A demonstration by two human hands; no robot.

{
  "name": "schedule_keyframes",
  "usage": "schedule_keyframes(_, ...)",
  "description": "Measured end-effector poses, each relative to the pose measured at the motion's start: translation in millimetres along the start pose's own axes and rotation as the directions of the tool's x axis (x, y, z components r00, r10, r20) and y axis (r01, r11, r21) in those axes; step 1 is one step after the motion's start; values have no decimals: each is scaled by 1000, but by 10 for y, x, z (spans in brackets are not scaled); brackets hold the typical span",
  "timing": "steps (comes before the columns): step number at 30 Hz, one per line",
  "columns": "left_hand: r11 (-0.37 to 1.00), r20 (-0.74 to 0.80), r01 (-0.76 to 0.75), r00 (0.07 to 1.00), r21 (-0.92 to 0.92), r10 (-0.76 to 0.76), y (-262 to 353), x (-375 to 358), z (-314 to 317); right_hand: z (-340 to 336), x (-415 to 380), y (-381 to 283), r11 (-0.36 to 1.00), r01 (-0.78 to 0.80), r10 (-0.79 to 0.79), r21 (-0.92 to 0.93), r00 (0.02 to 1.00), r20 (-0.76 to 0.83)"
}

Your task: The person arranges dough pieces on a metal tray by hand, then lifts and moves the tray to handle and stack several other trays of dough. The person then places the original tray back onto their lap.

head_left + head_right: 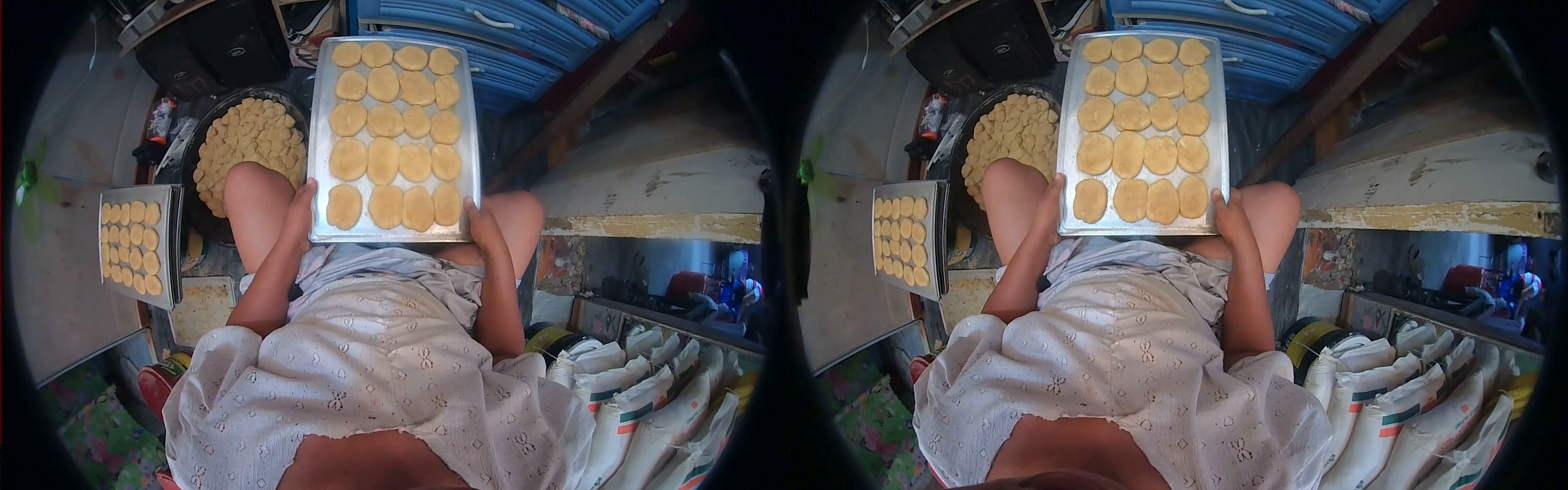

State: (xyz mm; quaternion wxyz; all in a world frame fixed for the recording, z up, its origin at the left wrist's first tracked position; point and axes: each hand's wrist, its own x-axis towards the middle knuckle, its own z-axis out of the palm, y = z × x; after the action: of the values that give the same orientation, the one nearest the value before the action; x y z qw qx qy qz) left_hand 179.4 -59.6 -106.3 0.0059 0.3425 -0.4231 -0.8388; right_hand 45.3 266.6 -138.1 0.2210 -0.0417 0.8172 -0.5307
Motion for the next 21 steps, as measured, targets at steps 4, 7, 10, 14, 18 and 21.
schedule_keyframes(4, 1000, 0, -1, 1000, 3, 1, -6, 10, -8, 3, -42, -101, 999, -35, 35, -5, 999, -1)
schedule_keyframes(7, 1000, -3, 0, 1000, 2, 0, 3, -2, 7, 5, -29, -72, 999, -35, 35, 4, 999, 0)
schedule_keyframes(10, 1000, -7, -5, 1000, 9, 5, 1, 1, 3, 1, -29, -72, 1000, -11, 11, -4, 1000, 1)
schedule_keyframes(14, 999, -40, 2, 999, 34, 0, 54, -64, 68, -1, -34, -80, 999, -35, 35, 8, 999, 9)
schedule_keyframes(18, 999, -54, 6, 999, 32, -5, 84, -97, 105, 8, -9, -22, 999, -29, 28, 30, 1000, 13)
schedule_keyframes(21, 999, -62, 9, 998, 45, -6, 82, -91, 97, 1, 11, 13, 999, -32, 31, 24, 999, 18)
